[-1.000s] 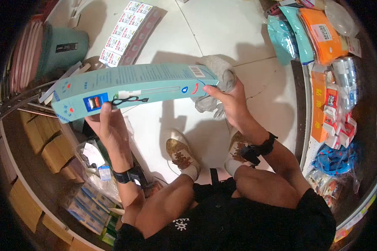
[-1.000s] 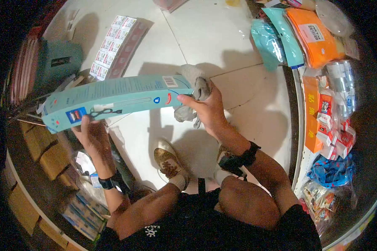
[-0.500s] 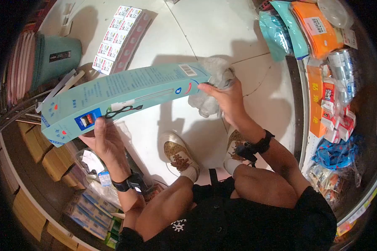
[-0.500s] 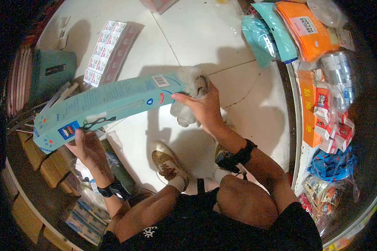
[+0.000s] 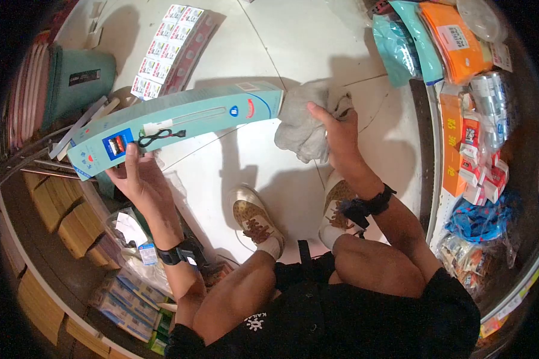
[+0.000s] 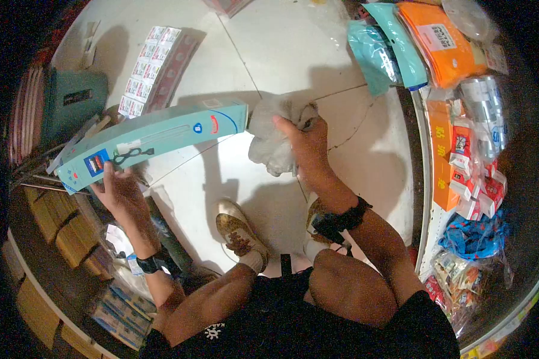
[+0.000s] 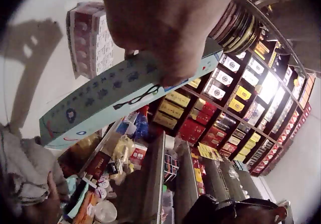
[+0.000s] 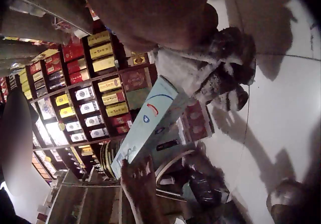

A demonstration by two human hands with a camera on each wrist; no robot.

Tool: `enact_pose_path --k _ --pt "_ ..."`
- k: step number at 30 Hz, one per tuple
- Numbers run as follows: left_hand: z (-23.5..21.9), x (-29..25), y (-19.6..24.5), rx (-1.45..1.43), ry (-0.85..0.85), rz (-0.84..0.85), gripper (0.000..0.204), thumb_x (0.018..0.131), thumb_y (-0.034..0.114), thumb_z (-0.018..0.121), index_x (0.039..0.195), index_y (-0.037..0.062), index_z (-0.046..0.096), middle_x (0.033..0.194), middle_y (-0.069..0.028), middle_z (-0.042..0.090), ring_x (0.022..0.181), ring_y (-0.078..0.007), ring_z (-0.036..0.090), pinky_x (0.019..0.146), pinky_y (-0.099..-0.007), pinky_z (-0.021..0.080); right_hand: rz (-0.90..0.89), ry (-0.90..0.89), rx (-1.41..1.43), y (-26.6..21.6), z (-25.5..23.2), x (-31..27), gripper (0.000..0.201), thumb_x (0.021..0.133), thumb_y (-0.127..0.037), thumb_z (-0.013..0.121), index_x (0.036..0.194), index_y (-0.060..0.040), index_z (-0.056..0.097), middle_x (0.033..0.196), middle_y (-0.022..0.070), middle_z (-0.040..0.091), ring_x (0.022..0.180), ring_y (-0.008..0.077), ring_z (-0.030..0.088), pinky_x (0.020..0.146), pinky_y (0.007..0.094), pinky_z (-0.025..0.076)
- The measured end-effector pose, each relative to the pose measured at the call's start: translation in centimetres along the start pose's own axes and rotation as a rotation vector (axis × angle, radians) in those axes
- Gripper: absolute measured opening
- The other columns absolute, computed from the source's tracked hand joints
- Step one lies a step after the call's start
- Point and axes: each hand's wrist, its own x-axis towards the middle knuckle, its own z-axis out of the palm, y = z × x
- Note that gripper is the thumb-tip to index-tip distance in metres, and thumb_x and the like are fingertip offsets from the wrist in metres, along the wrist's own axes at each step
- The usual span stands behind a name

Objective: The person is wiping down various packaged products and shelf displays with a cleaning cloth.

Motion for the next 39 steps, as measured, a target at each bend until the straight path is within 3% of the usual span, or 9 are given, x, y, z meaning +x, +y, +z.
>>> enact_pose_path --k 2,4,19,22,26,30,32,34,39 --pt "0.2 0.1 0.3 -0.006 0.0 0.007 0.054 0.09 -0.002 0.069 0.137 0.0088 0.045 0.124 -0.0081 0.059 0.111 -0.0186 0.06 0.094 -0.0392 0.051 0.023 0.008 0.011 0.1 -0.5 0.1 0.036 0.083 -0.011 0.078 0.113 0.0011 0.064 0.103 0.0105 0.07 0.089 0.0205 0.07 0.075 0.0359 0.059" --pt "-0.1 0.5 0.1 0.046 -0.006 0.061 0.049 0.092 0.004 0.069 0.134 0.0136 0.045 0.108 -0.003 0.062 0.082 -0.013 0.059 0.075 -0.0326 0.052 0.045 0.015 0.021 0.2 -1.0 0.4 0.037 0.083 -0.011 0.078 0.114 0.0013 0.063 0.103 0.0107 0.07 0.09 0.021 0.07 0.076 0.0366 0.06" --pt "1.5 0.8 0.1 0.177 0.094 0.119 0.077 0.082 0.001 0.079 0.145 0.0097 0.035 0.124 -0.0088 0.058 0.11 -0.0179 0.06 0.079 -0.029 0.047 0.242 -0.158 -0.139 0.6 -3.6 2.3 0.051 0.084 -0.011 0.074 0.129 0.0004 0.054 0.12 0.0139 0.062 0.107 0.0254 0.064 0.089 0.0374 0.057" --pt "0.7 1.7 0.7 0.162 0.164 0.112 0.077 0.082 0.003 0.08 0.145 0.0094 0.035 0.124 -0.0093 0.058 0.11 -0.0185 0.06 0.082 -0.0285 0.047 0.048 -0.188 -0.437 -0.8 -3.0 3.5 0.051 0.085 -0.015 0.076 0.129 0.0017 0.055 0.124 0.0149 0.061 0.108 0.026 0.063 0.089 0.0369 0.055" --pt "-1.9 2.3 0.6 0.257 0.102 0.049 0.088 0.077 0.005 0.086 0.144 0.0007 0.029 0.126 -0.0165 0.053 0.114 -0.0265 0.06 0.093 -0.0353 0.054 -0.432 -0.189 -0.922 -2.4 -1.7 6.8 0.049 0.087 -0.017 0.076 0.128 0.0035 0.058 0.119 0.0142 0.066 0.108 0.0256 0.064 0.092 0.038 0.053" --pt "-3.1 1.5 -2.1 0.287 0.027 0.155 0.091 0.072 0.014 0.091 0.143 0.0049 0.034 0.123 -0.0155 0.053 0.107 -0.0224 0.059 0.08 -0.0337 0.06 -0.416 -0.402 -0.801 -8.0 6.6 5.6 0.051 0.086 -0.018 0.078 0.128 0.0037 0.058 0.116 0.0147 0.066 0.106 0.0243 0.063 0.095 0.0362 0.049" --pt "-3.9 0.7 -2.6 0.448 0.083 0.129 0.094 0.069 0.02 0.09 0.142 0.0011 0.034 0.117 -0.0169 0.057 0.101 -0.0227 0.061 0.08 -0.0354 0.057 -0.596 -0.391 -0.958 -8.7 10.2 5.4 0.048 0.088 -0.007 0.072 0.131 0.0041 0.057 0.118 0.0143 0.068 0.11 0.0233 0.063 0.101 0.0344 0.046" --pt "-4.5 -0.7 -2.4 0.388 0.107 0.036 0.091 0.07 0.019 0.092 0.14 0.0008 0.036 0.123 -0.0165 0.055 0.107 -0.0234 0.06 0.089 -0.0358 0.053 -0.685 -0.567 -0.968 -9.3 14.4 4.8 0.048 0.085 0.001 0.068 0.131 0.0046 0.057 0.119 0.0142 0.068 0.112 0.0214 0.063 0.102 0.0329 0.045" --pt "-7.6 -3.3 -4.5 0.26 0.152 -0.162 0.09 0.072 0.018 0.09 0.141 0.0033 0.034 0.116 -0.0151 0.056 0.099 -0.0204 0.062 0.078 -0.0336 0.056 -0.964 -1.064 -0.99 -8.4 26.5 -2.1 0.048 0.074 0.005 0.062 0.122 -0.001 0.065 0.109 0.0141 0.072 0.106 0.0224 0.068 0.096 0.0323 0.049"
